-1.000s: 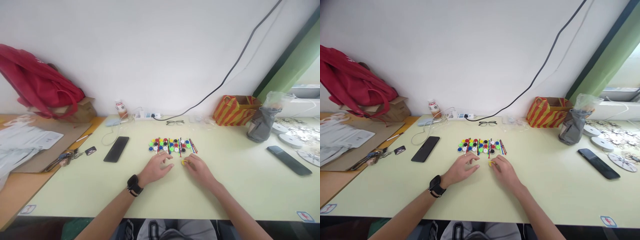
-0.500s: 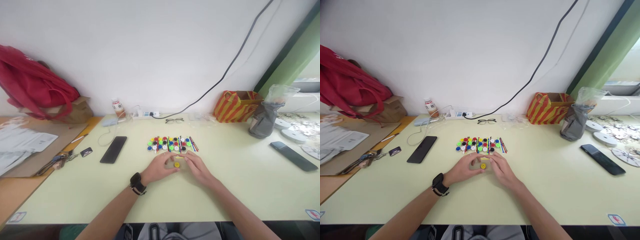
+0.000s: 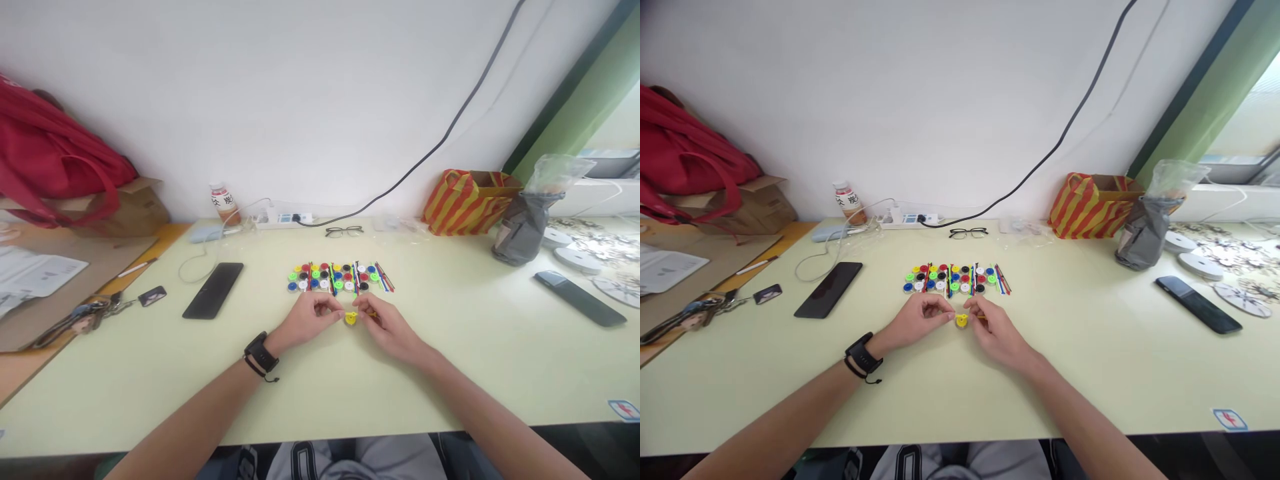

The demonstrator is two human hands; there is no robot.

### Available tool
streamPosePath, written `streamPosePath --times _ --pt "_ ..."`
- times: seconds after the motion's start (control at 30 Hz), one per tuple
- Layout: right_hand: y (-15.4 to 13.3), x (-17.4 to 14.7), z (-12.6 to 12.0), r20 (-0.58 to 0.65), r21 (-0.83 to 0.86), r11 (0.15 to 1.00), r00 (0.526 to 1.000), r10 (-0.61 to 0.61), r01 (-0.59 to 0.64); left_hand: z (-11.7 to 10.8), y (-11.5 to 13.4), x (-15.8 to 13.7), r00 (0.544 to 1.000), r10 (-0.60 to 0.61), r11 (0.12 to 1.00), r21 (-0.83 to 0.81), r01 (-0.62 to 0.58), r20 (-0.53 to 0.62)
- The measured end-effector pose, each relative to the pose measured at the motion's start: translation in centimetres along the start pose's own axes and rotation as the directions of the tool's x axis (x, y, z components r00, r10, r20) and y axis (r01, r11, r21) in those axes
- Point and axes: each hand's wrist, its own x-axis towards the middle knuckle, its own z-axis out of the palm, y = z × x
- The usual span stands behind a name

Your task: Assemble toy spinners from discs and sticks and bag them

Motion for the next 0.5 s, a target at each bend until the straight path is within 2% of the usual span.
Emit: streamPosePath --times 0.17,0.37,0.5 --pt "0.5 0.2 -0.1 -0.071 0.018 0.999 0.996 0.045 -0.044 0.0 -0.3 0.1 0.999 -0.024 0.999 -0.034 0.025 0.024" --pt "1.0 0.5 -0.2 -0.059 0.099 0.993 0.996 0.069 -0.063 0.0 -0.2 0.0 0.999 0.002 1.0 0.015 -0.003 0.054" --pt "1.2 0.5 -0.2 -0.059 0.081 0.994 0.995 0.075 -0.07 0.1 -0.1 -0.1 0.999 0.02 0.996 0.09 -0.023 0.044"
